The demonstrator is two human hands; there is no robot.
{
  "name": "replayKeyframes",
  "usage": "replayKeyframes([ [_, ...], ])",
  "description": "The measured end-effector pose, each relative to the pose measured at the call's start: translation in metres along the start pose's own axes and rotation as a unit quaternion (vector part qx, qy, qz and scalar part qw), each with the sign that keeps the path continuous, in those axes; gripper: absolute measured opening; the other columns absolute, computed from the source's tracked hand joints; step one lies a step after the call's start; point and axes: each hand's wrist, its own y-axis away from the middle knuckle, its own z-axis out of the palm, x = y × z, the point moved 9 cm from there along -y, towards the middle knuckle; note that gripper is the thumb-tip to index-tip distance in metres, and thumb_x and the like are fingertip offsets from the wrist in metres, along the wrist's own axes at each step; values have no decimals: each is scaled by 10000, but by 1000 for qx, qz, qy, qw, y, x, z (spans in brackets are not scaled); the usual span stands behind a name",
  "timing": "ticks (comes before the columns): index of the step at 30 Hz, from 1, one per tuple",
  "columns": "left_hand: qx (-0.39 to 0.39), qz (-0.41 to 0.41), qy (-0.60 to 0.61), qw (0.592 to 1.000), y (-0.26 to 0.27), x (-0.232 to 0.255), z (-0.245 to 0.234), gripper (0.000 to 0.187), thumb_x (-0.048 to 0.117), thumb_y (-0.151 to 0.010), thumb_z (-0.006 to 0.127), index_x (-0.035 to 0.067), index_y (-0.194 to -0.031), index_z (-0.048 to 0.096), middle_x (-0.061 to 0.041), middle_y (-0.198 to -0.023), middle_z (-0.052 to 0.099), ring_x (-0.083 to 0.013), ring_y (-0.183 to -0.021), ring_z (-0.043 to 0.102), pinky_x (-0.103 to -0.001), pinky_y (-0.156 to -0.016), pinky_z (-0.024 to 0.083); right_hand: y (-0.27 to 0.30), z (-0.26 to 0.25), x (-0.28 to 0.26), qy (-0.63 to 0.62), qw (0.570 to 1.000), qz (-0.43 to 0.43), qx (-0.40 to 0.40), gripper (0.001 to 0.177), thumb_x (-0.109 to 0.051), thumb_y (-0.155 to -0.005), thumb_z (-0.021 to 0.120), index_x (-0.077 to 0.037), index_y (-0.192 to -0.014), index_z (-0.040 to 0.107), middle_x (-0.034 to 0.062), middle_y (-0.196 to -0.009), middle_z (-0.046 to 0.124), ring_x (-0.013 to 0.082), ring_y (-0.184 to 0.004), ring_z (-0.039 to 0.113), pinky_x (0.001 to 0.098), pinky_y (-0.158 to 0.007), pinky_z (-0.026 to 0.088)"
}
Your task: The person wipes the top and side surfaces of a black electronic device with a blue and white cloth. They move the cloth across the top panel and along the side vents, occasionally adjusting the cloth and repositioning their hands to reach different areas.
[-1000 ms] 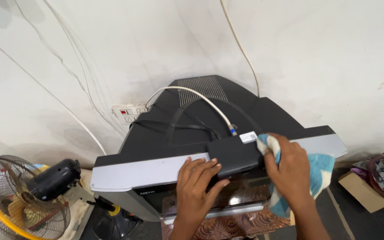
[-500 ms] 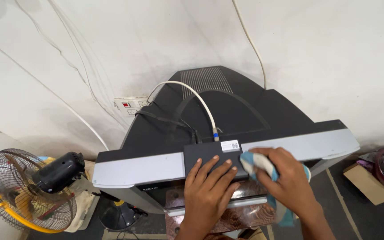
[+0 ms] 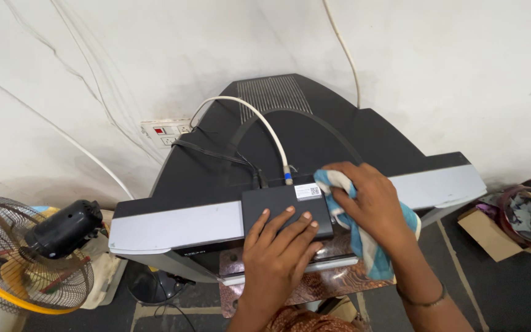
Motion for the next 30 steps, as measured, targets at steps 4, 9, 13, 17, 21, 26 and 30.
replayKeyframes([
  [4, 15, 9, -5, 1000, 2, 2, -1, 290, 299, -869, 790, 140, -1111, 777, 3, -1221, 740, -225, -1250, 628, -513, -1134, 399, -19, -13, -5, 67, 997, -36, 27, 322, -136, -814, 755, -120, -1132, 705, 99, -809, 678, 293, -773, 656, 433, -671, 495],
  [9, 27, 27, -16, 999, 1, 7, -7, 312, 265, -871, 781, 123, -1149, 766, -23, -1239, 739, -241, -1262, 622, -535, -1108, 404, -12, -38, -7, 51, 992, -56, 101, 348, -172, -819, 729, -62, -1134, 629, 157, -1138, 638, 315, -1021, 643, 411, -807, 531],
  [13, 0, 44, -32, 999, 2, 7, -10, 342, 197, -853, 744, 104, -1182, 756, -50, -1249, 736, -263, -1254, 611, -543, -1076, 406, 14, -27, -19, 157, 977, -140, 21, 494, -397, -791, 761, -145, -1207, 673, 131, -1171, 633, 339, -1100, 586, 451, -878, 505],
  [17, 41, 78, -86, 992, 3, 1, -16, 309, 110, -908, 681, 125, -1207, 755, -41, -1266, 743, -243, -1254, 647, -495, -1067, 461, 23, -15, -6, 127, 986, -108, -24, 533, -388, -846, 713, -162, -1323, 636, 79, -1198, 671, 292, -1089, 590, 443, -896, 496],
  [21, 98, 102, -116, 983, 17, -20, -31, 261, 122, -961, 664, 113, -1208, 750, -48, -1237, 751, -240, -1194, 694, -441, -1014, 526, 16, -10, 9, 118, 990, -74, -4, 510, -272, -867, 704, -161, -1359, 624, 97, -1207, 690, 305, -1106, 607, 439, -924, 506],
  [26, 132, 97, -186, 969, 31, -48, -57, 245, 135, -963, 675, 141, -1194, 753, -21, -1213, 760, -212, -1168, 701, -414, -1003, 535, 2, 1, 9, 101, 995, -14, 8, 474, -189, -874, 703, -150, -1339, 618, 109, -1162, 714, 335, -1127, 647, 455, -933, 522],
  [30, 125, 78, -218, 965, 43, -60, -78, 247, 106, -944, 677, 139, -1176, 753, -18, -1198, 761, -209, -1152, 704, -414, -998, 518, -12, 30, -26, 80, 994, -69, -26, 501, -163, -840, 706, -106, -1328, 609, 165, -1214, 688, 367, -1159, 630, 471, -936, 514],
])
